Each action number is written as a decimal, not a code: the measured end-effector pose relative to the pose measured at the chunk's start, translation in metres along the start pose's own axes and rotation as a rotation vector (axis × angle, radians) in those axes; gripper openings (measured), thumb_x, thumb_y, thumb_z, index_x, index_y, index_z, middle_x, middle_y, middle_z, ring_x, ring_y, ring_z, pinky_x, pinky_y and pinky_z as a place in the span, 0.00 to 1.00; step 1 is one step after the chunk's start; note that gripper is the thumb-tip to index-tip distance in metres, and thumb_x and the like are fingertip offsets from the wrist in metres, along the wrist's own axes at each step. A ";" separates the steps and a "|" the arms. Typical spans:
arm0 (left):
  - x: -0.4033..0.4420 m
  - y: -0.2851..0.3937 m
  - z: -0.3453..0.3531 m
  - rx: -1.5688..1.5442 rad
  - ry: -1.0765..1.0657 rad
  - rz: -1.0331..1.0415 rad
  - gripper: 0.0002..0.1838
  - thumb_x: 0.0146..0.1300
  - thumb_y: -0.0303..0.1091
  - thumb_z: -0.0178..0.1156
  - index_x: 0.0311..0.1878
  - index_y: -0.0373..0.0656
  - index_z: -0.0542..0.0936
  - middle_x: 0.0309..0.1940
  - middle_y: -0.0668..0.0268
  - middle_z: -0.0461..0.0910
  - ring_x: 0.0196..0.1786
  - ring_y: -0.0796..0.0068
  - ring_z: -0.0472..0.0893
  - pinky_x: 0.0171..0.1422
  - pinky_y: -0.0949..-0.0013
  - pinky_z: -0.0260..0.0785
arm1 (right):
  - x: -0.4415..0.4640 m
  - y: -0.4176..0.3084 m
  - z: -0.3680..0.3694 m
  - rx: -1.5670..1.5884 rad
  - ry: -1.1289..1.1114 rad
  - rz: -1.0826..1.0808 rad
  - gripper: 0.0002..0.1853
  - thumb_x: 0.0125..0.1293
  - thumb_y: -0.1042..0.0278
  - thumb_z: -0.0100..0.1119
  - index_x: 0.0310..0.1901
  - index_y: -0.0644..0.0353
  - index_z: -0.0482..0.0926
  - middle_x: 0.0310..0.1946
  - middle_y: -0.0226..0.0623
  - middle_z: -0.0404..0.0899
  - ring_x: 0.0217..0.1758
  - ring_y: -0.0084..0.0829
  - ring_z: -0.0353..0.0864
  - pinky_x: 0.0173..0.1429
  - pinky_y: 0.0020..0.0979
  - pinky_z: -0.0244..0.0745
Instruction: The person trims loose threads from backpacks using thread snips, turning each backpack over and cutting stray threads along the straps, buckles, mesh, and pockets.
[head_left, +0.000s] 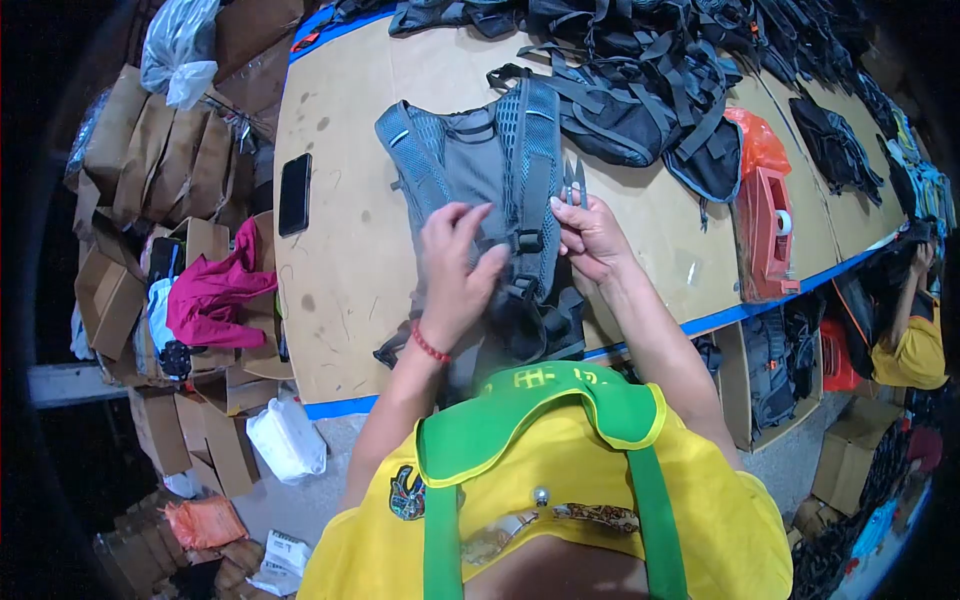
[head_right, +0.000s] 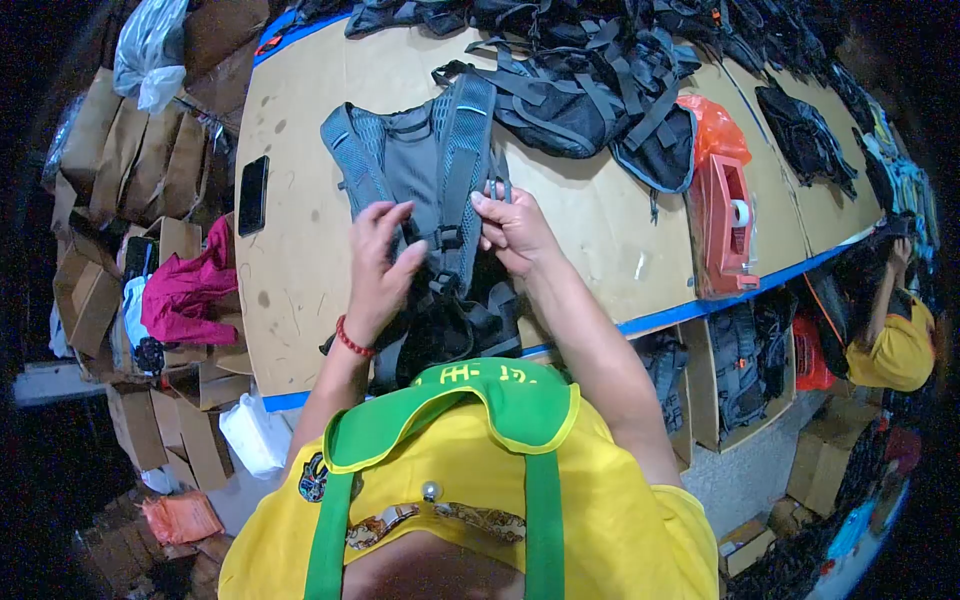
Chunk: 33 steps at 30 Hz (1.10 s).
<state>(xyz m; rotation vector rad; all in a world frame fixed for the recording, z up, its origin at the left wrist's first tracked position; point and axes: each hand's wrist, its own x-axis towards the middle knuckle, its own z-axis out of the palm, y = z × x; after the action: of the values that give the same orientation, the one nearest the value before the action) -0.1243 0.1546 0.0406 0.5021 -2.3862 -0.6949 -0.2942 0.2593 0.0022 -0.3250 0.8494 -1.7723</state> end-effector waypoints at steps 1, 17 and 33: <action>0.004 -0.001 0.008 -0.068 -0.044 -0.003 0.22 0.53 0.33 0.60 0.52 0.37 0.73 0.46 0.57 0.70 0.51 0.63 0.69 0.56 0.65 0.61 | -0.001 0.000 0.001 0.030 0.005 0.006 0.04 0.62 0.70 0.54 0.31 0.59 0.73 0.18 0.24 0.71 0.09 0.12 0.56 0.17 0.19 0.58; -0.011 0.000 0.006 -0.320 -0.275 -0.172 0.11 0.53 0.32 0.61 0.37 0.34 0.79 0.25 0.63 0.77 0.33 0.72 0.73 0.39 0.71 0.64 | -0.007 0.012 -0.020 0.134 0.093 0.080 0.04 0.60 0.74 0.56 0.30 0.55 0.71 0.18 0.25 0.71 0.09 0.13 0.55 0.14 0.17 0.49; -0.032 0.000 -0.002 -0.471 -0.270 -0.303 0.10 0.52 0.34 0.60 0.30 0.35 0.78 0.22 0.61 0.75 0.33 0.68 0.71 0.42 0.66 0.62 | -0.014 0.007 -0.015 0.055 0.124 0.056 0.03 0.61 0.73 0.55 0.31 0.57 0.71 0.17 0.25 0.70 0.09 0.13 0.56 0.16 0.18 0.56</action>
<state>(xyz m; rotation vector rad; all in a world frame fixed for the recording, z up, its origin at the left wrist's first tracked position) -0.0993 0.1698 0.0283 0.5963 -2.2907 -1.4974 -0.2927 0.2770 -0.0108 -0.1553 0.8875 -1.7743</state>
